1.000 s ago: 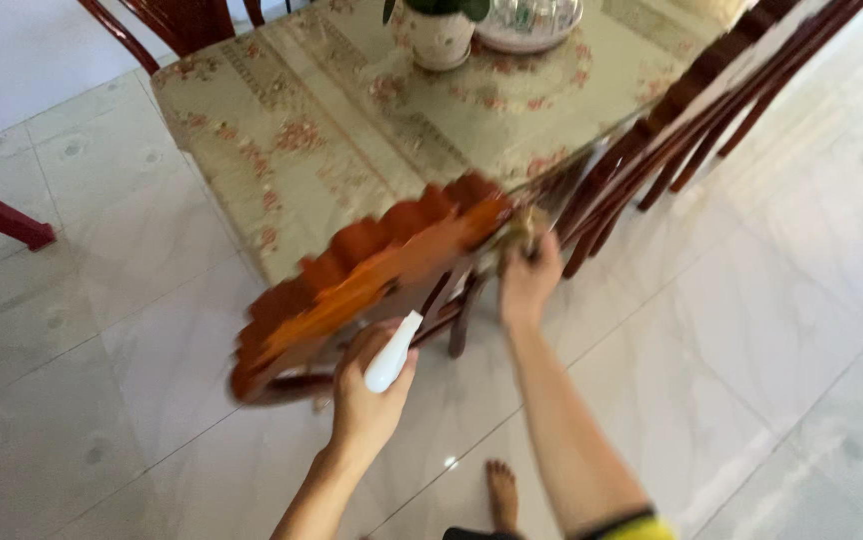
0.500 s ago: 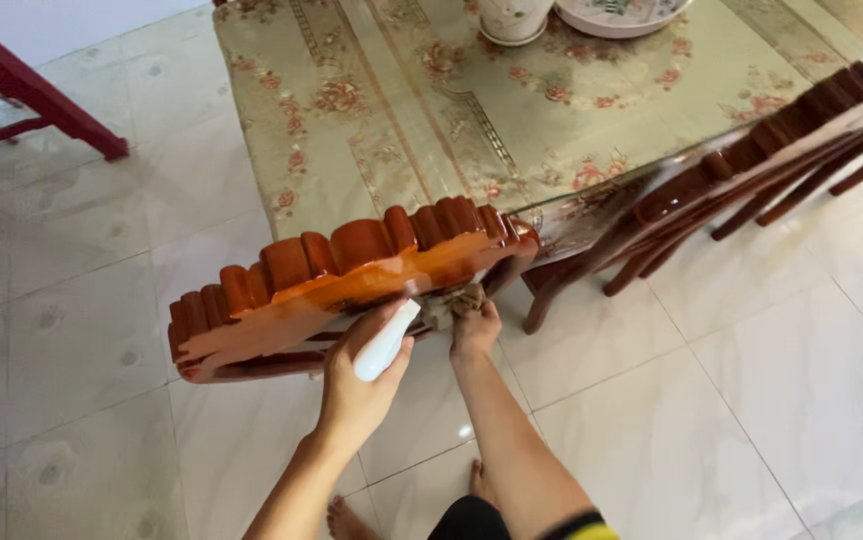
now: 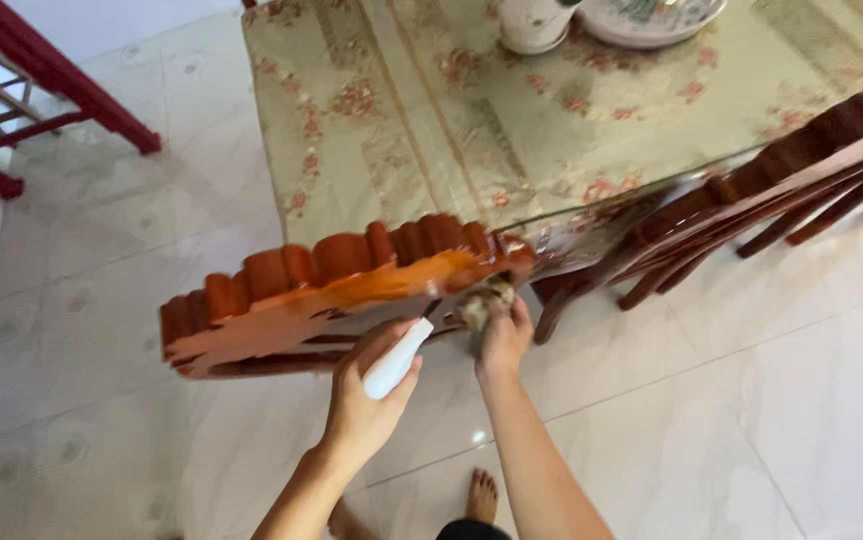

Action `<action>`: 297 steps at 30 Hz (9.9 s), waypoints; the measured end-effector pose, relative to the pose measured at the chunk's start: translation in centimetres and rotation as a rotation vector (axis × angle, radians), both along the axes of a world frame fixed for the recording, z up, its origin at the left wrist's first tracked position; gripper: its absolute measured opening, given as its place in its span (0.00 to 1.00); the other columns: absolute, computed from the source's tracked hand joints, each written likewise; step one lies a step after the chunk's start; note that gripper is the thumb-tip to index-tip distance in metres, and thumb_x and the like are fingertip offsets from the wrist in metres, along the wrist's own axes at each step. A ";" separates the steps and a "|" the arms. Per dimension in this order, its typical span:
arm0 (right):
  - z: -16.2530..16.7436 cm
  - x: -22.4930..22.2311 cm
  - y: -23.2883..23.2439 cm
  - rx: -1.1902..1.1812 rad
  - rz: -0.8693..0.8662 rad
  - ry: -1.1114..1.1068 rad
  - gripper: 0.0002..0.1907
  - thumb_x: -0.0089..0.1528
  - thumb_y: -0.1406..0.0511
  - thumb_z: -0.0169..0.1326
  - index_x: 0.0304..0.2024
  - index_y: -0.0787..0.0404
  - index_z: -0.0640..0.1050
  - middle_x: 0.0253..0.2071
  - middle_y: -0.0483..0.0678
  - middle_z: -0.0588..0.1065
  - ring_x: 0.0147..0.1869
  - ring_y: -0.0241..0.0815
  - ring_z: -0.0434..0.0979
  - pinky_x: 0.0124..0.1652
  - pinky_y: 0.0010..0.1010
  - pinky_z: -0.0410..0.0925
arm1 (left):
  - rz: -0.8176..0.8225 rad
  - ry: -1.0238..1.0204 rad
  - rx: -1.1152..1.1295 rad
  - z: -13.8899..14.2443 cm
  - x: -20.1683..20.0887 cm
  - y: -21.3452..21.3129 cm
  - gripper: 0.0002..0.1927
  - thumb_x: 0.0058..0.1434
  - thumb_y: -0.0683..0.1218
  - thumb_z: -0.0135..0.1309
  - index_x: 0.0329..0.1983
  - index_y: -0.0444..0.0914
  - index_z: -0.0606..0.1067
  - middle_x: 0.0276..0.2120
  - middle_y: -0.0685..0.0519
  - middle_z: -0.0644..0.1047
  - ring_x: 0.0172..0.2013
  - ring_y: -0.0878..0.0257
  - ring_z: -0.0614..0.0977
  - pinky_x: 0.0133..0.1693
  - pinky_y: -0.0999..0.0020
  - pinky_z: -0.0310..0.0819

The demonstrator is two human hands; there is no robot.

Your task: The person sprays cleaning liquid from a spray bottle onto ornate carved wooden chair backs and wipes them with a cloth, moving around a dining table to clean several chairs one at a time.

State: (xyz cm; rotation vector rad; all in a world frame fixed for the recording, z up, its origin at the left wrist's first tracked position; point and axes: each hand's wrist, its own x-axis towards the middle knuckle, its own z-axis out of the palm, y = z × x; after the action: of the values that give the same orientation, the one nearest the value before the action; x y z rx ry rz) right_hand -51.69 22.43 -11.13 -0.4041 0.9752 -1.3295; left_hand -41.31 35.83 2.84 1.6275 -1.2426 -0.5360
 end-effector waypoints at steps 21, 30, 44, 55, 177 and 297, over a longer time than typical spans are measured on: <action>1.5 2.7 3.8 -0.070 0.195 -0.252 0.13 0.56 0.81 0.52 0.39 0.62 0.75 0.36 0.45 0.75 0.40 0.38 0.76 0.42 0.29 0.72 | 0.365 0.121 -0.010 -0.8 0.7 1.9 0.16 0.58 0.38 0.62 0.51 0.35 0.80 0.40 0.52 0.84 0.38 0.66 0.82 0.43 0.71 0.78; 0.6 9.3 2.3 0.125 0.120 -0.057 0.10 0.59 0.81 0.55 0.37 0.64 0.74 0.35 0.46 0.75 0.35 0.40 0.73 0.32 0.30 0.68 | 0.549 0.124 0.032 -0.6 6.0 7.2 0.15 0.59 0.35 0.58 0.49 0.36 0.81 0.40 0.55 0.85 0.35 0.69 0.81 0.41 0.72 0.77; -1.6 11.3 4.7 0.076 0.320 0.082 0.11 0.58 0.83 0.51 0.41 0.70 0.73 0.40 0.54 0.77 0.41 0.45 0.81 0.42 0.36 0.79 | 0.527 0.105 -0.167 -1.0 7.6 8.4 0.20 0.60 0.36 0.58 0.57 0.35 0.76 0.46 0.54 0.83 0.43 0.67 0.82 0.46 0.72 0.76; 0.3 14.1 7.9 -0.242 0.410 -0.096 0.07 0.58 0.82 0.53 0.37 0.71 0.72 0.39 0.56 0.77 0.39 0.44 0.80 0.42 0.36 0.78 | 0.760 0.050 -0.183 0.3 10.9 9.1 0.21 0.58 0.34 0.60 0.55 0.34 0.72 0.46 0.52 0.74 0.37 0.62 0.79 0.41 0.70 0.76; 11.5 36.8 31.6 -0.040 -0.435 0.410 0.16 0.61 0.75 0.59 0.52 0.68 0.78 0.46 0.50 0.81 0.48 0.39 0.82 0.45 0.30 0.75 | -0.711 0.413 0.362 -4.0 46.2 8.7 0.13 0.59 0.37 0.56 0.47 0.32 0.81 0.28 0.53 0.82 0.28 0.68 0.81 0.31 0.70 0.76; 22.5 -6.6 -7.7 -0.462 0.874 1.216 0.33 0.54 0.72 0.49 0.63 0.53 0.76 0.38 0.45 0.80 0.41 0.37 0.78 0.44 0.28 0.70 | -0.083 0.257 -0.123 -4.6 -7.1 -8.9 0.14 0.60 0.40 0.59 0.50 0.34 0.79 0.52 0.42 0.77 0.46 0.52 0.83 0.49 0.60 0.76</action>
State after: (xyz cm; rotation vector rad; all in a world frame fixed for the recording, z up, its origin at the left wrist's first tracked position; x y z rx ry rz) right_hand -58.25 14.75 11.39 -1.8883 1.1865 -0.3698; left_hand -48.45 26.94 -1.73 1.3622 -1.1316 -0.6843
